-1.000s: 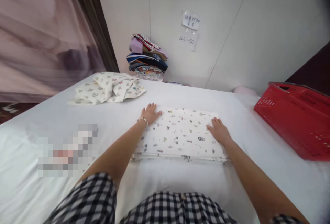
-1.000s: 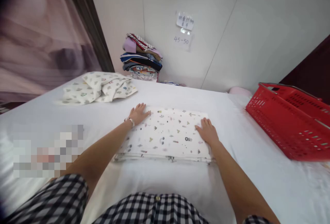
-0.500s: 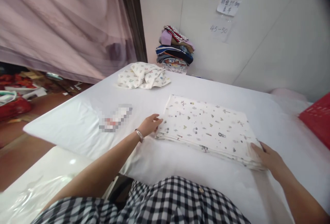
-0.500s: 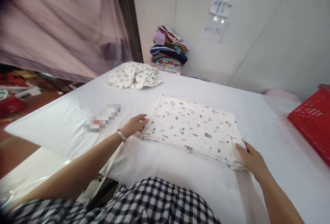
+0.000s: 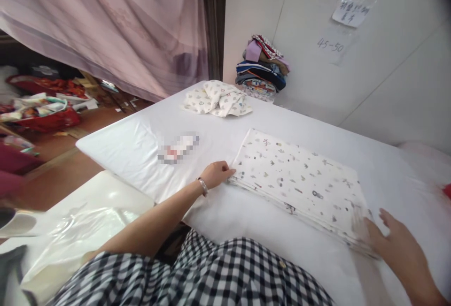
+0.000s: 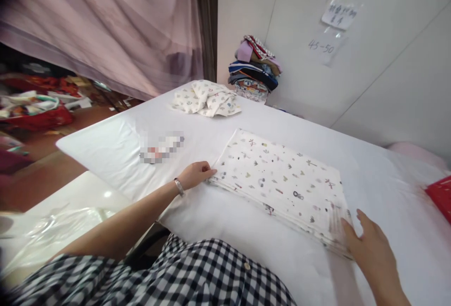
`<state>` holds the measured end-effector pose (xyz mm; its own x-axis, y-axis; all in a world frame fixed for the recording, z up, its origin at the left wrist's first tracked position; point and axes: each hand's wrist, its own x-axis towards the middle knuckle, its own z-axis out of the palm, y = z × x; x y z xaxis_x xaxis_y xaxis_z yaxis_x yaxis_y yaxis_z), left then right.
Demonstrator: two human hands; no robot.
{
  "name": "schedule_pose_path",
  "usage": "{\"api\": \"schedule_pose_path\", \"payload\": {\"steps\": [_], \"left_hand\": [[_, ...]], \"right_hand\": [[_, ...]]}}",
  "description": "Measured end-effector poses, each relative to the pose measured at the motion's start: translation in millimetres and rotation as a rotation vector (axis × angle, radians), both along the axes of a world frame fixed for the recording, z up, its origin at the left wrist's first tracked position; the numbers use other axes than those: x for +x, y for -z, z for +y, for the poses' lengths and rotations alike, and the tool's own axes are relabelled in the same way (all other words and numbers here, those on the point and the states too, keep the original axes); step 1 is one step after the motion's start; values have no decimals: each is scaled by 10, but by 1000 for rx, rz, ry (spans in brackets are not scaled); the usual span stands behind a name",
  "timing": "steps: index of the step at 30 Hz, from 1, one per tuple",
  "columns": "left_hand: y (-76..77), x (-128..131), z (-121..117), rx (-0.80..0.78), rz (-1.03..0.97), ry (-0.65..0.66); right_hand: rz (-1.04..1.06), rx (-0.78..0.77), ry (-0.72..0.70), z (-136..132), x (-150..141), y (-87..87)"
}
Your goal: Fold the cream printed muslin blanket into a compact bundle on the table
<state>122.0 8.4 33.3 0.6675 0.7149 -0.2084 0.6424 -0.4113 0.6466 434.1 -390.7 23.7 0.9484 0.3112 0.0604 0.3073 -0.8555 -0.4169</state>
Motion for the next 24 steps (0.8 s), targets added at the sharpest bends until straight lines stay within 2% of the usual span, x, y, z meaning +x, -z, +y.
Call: {"api": "schedule_pose_path", "payload": {"steps": [2, 6, 10, 14, 18, 24], "left_hand": [[2, 24, -11, 3, 8, 6], [-36, 39, -20, -40, -7, -3], [-87, 19, -30, -167, -49, -28], [-91, -3, -31, -318, -96, -50], [-41, -17, -8, -417, -134, -44], [-33, 7, -6, -561, -250, -54]], "right_hand": [[-82, 14, -140, 182, -210, -72], [-3, 70, -485, 698, -716, -96], [-12, 215, -794, 1269, -1101, -19], [-62, 202, -1048, 1777, -1350, -35], [-150, 156, -1135, 2081, -1468, -59], [-91, 194, -1079, 2158, -1459, -24]]}}
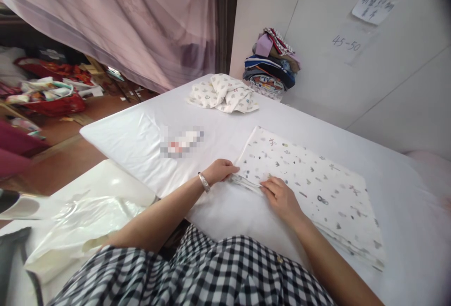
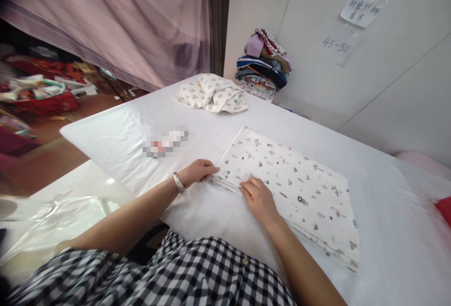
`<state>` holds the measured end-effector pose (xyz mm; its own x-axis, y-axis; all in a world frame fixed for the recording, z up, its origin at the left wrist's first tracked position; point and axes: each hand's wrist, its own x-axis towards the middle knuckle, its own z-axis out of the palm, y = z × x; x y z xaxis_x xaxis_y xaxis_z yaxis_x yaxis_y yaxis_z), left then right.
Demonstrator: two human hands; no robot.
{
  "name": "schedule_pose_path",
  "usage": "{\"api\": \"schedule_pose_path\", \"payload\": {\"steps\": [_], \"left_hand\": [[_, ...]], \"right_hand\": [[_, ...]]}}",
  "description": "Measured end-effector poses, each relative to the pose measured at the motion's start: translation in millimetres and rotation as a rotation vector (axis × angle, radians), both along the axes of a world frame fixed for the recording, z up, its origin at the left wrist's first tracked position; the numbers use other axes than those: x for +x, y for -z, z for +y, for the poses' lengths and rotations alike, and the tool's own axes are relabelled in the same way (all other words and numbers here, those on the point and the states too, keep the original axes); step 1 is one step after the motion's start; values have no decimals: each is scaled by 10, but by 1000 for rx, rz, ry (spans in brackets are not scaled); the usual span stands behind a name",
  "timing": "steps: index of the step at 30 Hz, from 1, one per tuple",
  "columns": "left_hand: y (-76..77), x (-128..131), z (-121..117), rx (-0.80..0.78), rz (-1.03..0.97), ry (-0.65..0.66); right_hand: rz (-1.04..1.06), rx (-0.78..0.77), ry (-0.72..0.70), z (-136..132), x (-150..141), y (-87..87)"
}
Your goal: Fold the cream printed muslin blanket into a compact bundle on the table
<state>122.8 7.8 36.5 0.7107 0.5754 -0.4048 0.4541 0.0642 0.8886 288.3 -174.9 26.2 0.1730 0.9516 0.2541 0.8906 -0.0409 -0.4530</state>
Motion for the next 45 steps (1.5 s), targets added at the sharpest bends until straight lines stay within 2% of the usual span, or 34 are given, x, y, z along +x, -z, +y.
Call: {"api": "schedule_pose_path", "payload": {"steps": [4, 7, 13, 17, 20, 22, 24, 27, 29, 38, 45], "left_hand": [[-61, 33, -15, -57, -44, -15], [-80, 36, -29, -7, -21, -2], [-4, -3, -52, 426, 210, -7], [19, -39, -69, 511, 211, -31], [-8, -73, -125, 627, 104, -51], [-34, -92, -181, 732, 3, 21], [-53, -101, -234, 846, -68, 157], [-55, -90, -281, 1015, -86, 354], [-43, -70, -285, 1116, -56, 427], [43, 7, -254, 1354, 65, 549], [42, 7, -283, 1411, 11, 504]], "right_hand": [[118, -9, 30, -9, 28, 6], [173, 2, 59, -14, 45, 18], [-31, -46, -27, -24, -2, -3], [-108, -35, -63, -21, -44, -19], [-78, -22, -36, -7, -37, 1], [3, -27, 22, 13, -12, 19], [78, -50, 73, 36, 14, 28], [108, -71, 108, 61, 24, 27], [91, -60, 112, 61, 6, 27], [-55, 56, 68, 20, -66, 113], [-90, 111, 25, 26, -82, 91]]}}
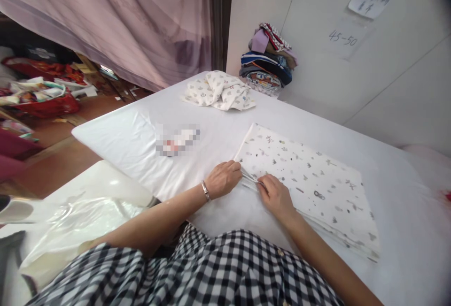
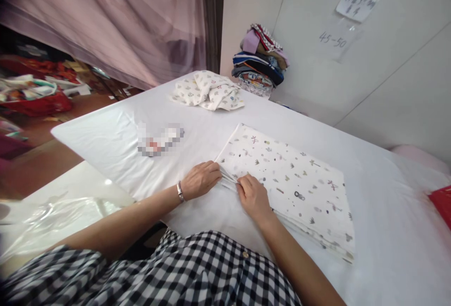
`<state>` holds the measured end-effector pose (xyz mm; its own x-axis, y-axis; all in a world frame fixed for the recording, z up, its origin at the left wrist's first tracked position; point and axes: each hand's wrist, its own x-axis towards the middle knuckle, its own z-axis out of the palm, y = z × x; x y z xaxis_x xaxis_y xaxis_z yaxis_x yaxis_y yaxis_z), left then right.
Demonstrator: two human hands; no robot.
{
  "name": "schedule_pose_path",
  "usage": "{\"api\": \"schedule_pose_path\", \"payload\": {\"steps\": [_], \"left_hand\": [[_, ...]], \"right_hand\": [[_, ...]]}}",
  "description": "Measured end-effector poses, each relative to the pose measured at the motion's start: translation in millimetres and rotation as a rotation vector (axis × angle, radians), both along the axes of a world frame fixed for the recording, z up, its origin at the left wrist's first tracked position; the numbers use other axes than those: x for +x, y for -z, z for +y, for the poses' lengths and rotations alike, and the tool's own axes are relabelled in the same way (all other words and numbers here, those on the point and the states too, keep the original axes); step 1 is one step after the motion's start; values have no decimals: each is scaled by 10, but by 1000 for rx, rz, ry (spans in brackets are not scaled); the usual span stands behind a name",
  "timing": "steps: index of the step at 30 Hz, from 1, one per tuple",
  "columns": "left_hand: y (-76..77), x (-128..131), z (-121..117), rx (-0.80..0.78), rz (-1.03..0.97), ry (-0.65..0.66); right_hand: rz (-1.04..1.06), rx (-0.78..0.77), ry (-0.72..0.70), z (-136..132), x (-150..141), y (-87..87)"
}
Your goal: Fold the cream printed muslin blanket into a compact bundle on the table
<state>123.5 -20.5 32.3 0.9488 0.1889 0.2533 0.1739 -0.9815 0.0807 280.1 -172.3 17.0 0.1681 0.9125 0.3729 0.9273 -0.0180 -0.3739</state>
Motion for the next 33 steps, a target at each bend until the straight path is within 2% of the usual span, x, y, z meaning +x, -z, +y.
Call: {"api": "schedule_pose_path", "payload": {"steps": [5, 9, 15, 21, 27, 33], "left_hand": [[-35, -94, -21, 5, -70, 60], [3, -146, -9, 5, -101, 111], [38, -114, 4, -59, -166, 56], [34, -111, 11, -138, -231, 79], [66, -83, 20, -300, -241, 28], [92, -35, 43, -438, -190, -76]], "right_hand": [[22, 72, 2, -15, -32, -35], [1, 104, 2, -9, -41, -3], [-91, 5, -98, -11, -46, 20], [-99, -6, -66, -7, -69, 13], [-99, -22, -40, 73, -76, 8], [-100, 120, -33, -34, -73, 8]]}}
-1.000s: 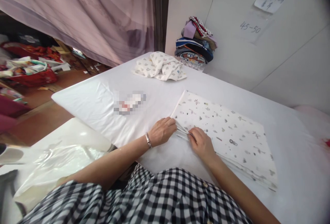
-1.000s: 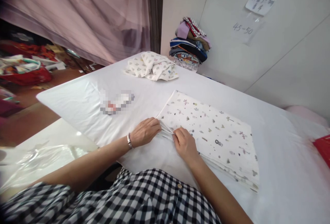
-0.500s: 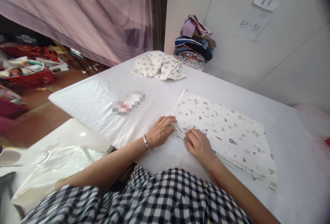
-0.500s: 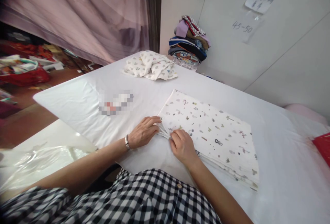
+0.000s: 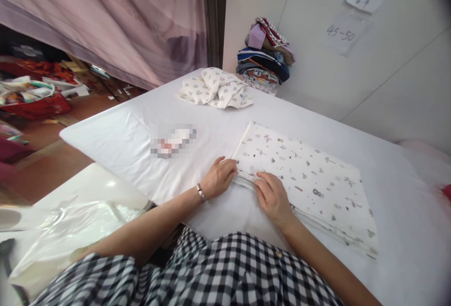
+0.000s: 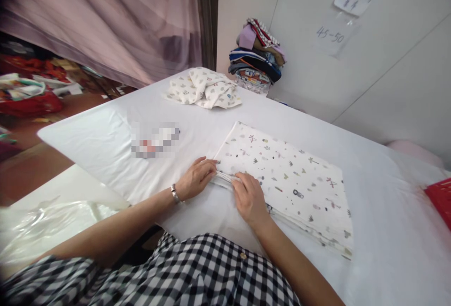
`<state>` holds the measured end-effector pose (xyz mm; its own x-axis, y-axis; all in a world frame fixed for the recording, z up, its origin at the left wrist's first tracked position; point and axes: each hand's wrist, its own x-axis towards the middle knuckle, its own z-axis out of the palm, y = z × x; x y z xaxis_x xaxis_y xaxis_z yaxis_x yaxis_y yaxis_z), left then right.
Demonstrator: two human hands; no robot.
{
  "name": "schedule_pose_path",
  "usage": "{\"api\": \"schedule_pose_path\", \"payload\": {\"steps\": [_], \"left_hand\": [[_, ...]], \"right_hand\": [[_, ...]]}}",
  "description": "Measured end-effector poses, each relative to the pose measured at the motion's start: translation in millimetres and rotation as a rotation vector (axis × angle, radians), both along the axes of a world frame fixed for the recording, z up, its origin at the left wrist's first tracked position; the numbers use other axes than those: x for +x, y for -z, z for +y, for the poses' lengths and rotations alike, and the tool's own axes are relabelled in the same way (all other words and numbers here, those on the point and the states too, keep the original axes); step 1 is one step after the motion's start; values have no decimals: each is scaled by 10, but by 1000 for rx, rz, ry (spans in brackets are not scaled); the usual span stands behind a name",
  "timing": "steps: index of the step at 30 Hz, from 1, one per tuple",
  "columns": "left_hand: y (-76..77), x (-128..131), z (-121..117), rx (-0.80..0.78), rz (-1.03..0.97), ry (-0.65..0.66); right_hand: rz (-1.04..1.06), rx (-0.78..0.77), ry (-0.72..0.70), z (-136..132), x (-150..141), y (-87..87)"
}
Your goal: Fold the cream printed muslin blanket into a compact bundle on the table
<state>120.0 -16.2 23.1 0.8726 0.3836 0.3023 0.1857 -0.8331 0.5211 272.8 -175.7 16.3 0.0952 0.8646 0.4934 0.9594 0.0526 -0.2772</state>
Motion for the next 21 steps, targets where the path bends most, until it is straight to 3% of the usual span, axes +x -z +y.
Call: {"api": "schedule_pose_path", "payload": {"steps": [11, 21], "left_hand": [[24, 40, 21, -46, -4, 10], [28, 76, 53, -4, 48, 0]], "right_hand": [[-127, -67, 110, -266, 173, 21], [237, -177, 105, -200, 343, 3]]}}
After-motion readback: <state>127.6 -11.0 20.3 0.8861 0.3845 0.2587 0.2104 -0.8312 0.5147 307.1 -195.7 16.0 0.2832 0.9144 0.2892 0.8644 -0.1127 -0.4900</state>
